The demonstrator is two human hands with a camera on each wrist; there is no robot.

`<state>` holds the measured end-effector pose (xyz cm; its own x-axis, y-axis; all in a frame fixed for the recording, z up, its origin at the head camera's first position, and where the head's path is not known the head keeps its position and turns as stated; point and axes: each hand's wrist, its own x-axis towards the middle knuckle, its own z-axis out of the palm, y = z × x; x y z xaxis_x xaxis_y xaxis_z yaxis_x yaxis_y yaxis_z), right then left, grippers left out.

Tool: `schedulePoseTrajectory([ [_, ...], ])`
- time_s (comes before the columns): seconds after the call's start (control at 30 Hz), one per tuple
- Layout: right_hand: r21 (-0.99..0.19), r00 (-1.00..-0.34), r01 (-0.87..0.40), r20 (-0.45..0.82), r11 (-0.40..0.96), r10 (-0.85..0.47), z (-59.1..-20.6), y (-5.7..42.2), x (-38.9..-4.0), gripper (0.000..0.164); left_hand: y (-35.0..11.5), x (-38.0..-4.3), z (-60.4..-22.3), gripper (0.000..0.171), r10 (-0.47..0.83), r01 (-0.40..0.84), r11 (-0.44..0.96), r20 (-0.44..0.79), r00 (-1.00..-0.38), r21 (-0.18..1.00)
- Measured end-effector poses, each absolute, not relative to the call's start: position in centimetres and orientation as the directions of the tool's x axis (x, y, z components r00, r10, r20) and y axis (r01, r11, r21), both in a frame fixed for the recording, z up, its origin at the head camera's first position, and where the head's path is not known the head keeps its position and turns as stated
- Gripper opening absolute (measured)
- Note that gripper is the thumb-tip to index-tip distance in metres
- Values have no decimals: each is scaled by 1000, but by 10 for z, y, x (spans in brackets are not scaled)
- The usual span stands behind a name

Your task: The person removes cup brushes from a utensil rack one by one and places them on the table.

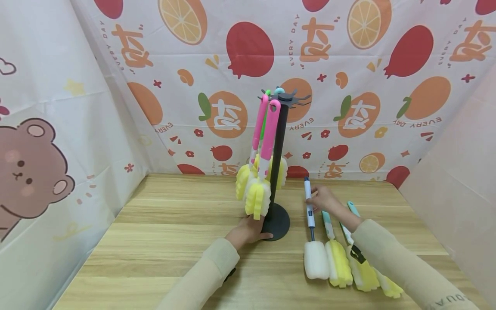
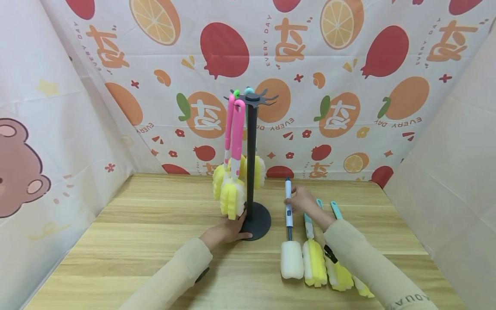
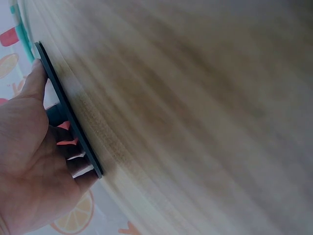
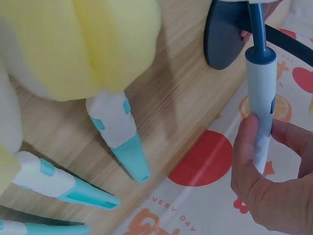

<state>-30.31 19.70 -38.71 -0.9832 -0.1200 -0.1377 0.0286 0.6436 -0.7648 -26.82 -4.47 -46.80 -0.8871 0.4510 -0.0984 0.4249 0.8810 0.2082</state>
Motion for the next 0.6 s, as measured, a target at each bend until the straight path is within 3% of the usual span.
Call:
schedulePoseTrajectory([
  [0.6,-582,-964,110,-261,806,-58,-408,193,-318,33,-44,-268,-469,85,463,442,878,-90,-882,185],
])
